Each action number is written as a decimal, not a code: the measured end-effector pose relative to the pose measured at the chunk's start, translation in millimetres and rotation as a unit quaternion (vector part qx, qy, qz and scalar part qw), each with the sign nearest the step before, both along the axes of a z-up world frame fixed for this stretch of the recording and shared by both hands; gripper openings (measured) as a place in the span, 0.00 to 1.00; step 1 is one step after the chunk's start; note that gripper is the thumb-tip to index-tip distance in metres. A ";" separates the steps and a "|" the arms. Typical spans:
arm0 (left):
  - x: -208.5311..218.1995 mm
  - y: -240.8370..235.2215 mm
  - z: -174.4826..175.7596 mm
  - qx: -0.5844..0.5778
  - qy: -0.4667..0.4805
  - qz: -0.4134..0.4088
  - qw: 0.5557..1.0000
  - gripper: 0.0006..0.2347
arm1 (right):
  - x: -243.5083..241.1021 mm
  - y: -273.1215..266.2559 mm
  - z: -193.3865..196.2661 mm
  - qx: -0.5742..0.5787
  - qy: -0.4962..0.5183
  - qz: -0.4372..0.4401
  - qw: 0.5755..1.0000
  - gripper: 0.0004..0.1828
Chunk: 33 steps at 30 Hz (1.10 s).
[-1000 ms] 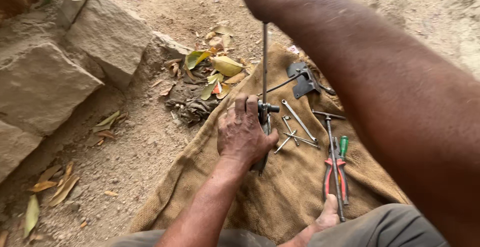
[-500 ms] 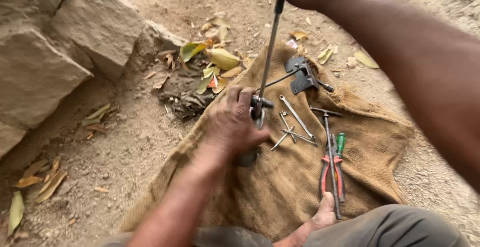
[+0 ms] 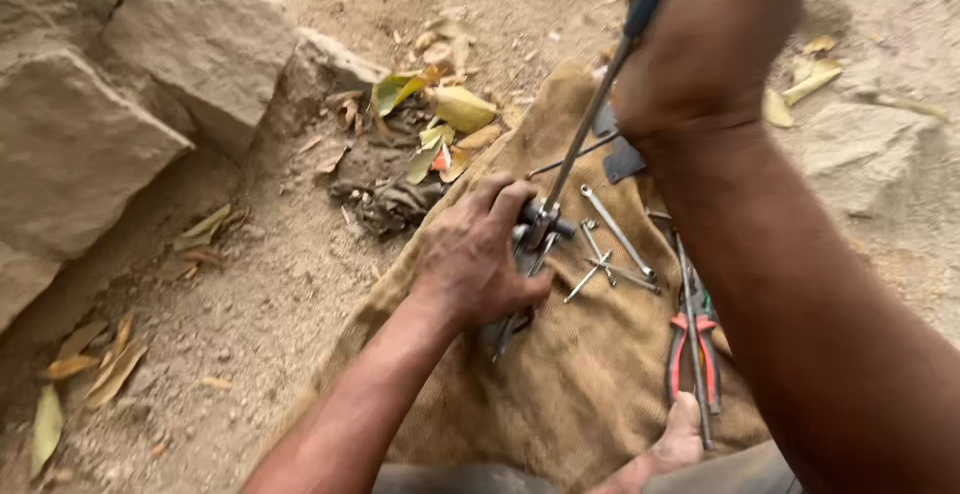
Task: The person disassembles a cylindrical mechanical part by removing bolts and a top cover using a wrench and screwdriver. They then reassemble the part by placing the cover back and tightening the bolts.
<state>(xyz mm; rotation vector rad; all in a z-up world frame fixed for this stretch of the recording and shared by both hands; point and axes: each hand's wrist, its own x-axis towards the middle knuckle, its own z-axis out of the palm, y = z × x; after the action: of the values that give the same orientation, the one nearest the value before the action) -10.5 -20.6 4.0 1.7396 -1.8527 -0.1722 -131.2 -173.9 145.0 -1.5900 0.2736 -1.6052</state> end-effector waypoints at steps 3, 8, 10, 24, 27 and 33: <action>-1.5 -0.6 -1.6 -0.044 -0.012 0.027 0.999 0.35 | -13.3 5.6 13.0 0.245 -0.063 0.153 0.955 0.23; -4.0 0.1 -10.7 -0.026 -0.037 0.048 0.998 0.33 | -16.9 5.2 12.8 0.231 0.006 0.227 0.946 0.23; -0.4 -0.5 -11.3 -0.006 -0.026 0.059 0.998 0.36 | -10.8 3.7 -2.8 0.299 0.061 0.276 0.911 0.24; 1.4 -8.9 -17.6 -0.002 -0.012 0.117 0.993 0.34 | 1.5 51.2 -33.6 0.312 0.084 0.023 0.946 0.16; -0.6 -12.7 -17.4 -0.033 -0.029 0.110 0.993 0.35 | 4.4 57.5 -38.4 0.234 0.149 -0.007 0.961 0.14; -4.4 -8.6 -15.7 -0.010 -0.038 0.108 0.993 0.36 | 12.4 57.9 -48.3 0.120 0.272 -0.062 0.953 0.09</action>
<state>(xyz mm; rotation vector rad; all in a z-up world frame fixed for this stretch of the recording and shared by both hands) -14.9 -29.2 -11.7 1.9403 -1.6974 -0.0018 -118.8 -116.0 96.7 -1.8187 0.8432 -1.1370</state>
